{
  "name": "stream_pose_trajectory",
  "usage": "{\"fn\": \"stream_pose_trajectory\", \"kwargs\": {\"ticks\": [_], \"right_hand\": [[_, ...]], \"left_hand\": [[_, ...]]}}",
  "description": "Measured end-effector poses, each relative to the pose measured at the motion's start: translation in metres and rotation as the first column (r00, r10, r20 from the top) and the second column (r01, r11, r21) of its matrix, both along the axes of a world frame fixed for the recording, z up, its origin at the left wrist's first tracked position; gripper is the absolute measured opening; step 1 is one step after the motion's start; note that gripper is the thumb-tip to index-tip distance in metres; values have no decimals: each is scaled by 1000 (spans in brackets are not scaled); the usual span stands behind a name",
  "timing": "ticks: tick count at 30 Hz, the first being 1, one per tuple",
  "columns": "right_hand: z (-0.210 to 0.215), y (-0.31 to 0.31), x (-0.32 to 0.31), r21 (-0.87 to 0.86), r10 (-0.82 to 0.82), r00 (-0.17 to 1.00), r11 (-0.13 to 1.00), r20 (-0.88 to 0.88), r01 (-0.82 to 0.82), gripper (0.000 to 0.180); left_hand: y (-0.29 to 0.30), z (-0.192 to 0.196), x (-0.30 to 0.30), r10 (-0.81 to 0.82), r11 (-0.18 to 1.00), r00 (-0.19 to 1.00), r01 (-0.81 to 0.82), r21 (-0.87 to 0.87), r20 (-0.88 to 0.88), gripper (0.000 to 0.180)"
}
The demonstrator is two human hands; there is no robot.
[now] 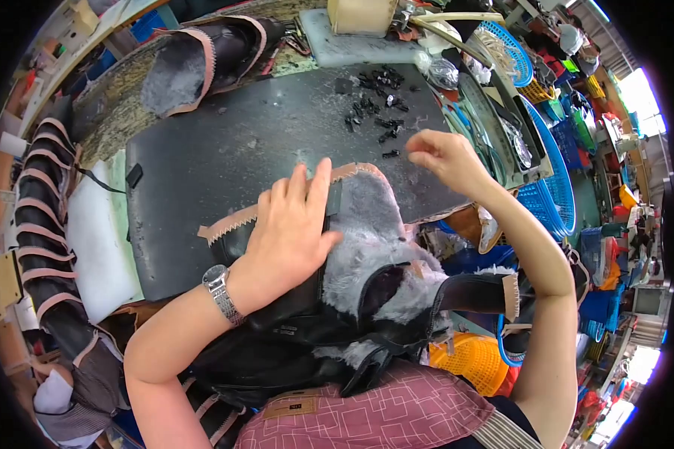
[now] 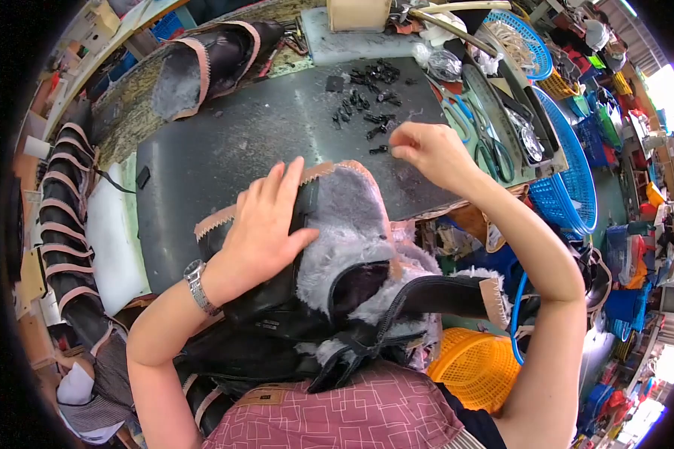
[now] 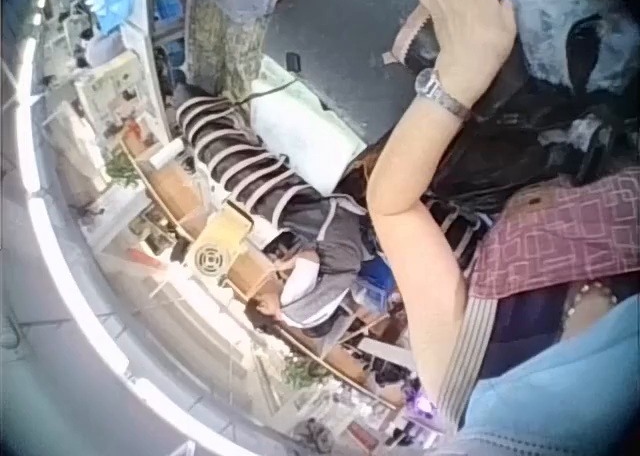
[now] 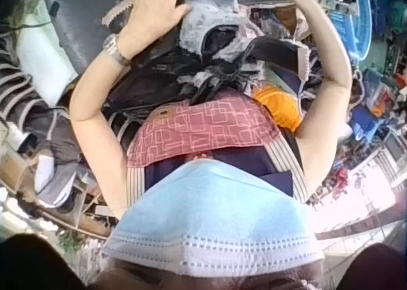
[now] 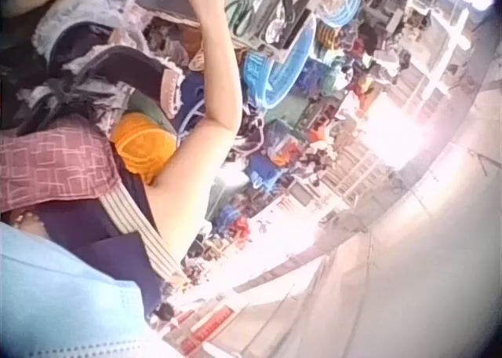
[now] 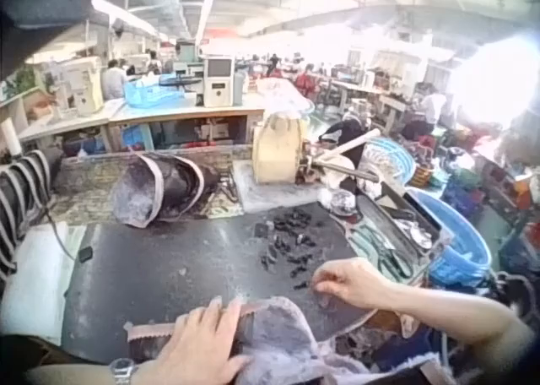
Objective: Trimming excess material and attaching components to shoe uppers using scissors and manual manipulation.
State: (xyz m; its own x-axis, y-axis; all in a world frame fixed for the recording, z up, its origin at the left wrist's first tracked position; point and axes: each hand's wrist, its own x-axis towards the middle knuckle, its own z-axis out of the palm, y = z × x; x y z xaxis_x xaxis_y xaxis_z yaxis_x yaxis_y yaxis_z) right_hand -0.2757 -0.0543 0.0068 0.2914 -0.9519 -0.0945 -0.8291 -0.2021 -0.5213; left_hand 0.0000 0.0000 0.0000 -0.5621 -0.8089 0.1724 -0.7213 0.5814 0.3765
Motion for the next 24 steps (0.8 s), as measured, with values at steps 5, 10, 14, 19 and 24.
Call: {"fn": "stream_pose_trajectory", "kwargs": {"ticks": [5, 10, 14, 19, 24], "right_hand": [[-52, -21, 0, -264, 57, 998, 964, 41, -45, 21], [-34, -20, 6, -140, 52, 996, 989, 76, -41, 14], [-19, -10, 26, 202, -27, 882, 976, 470, -79, 10], [-14, 0, 50, 230, 109, 834, 935, 541, -272, 10], [-36, 4, 62, 400, -184, 728, 907, 661, -134, 14]], "left_hand": [[-12, -3, -6, -49, 996, 995, 43, -72, -88, 47], [-19, 0, -8, 248, 881, 903, -60, 470, -350, 48], [-22, -6, -10, 274, 919, 934, -184, 349, -229, 26], [-21, -12, -11, 201, 948, 979, -194, 254, -5, 34], [-25, -21, -14, 218, 910, 927, -80, 408, -305, 24]]}}
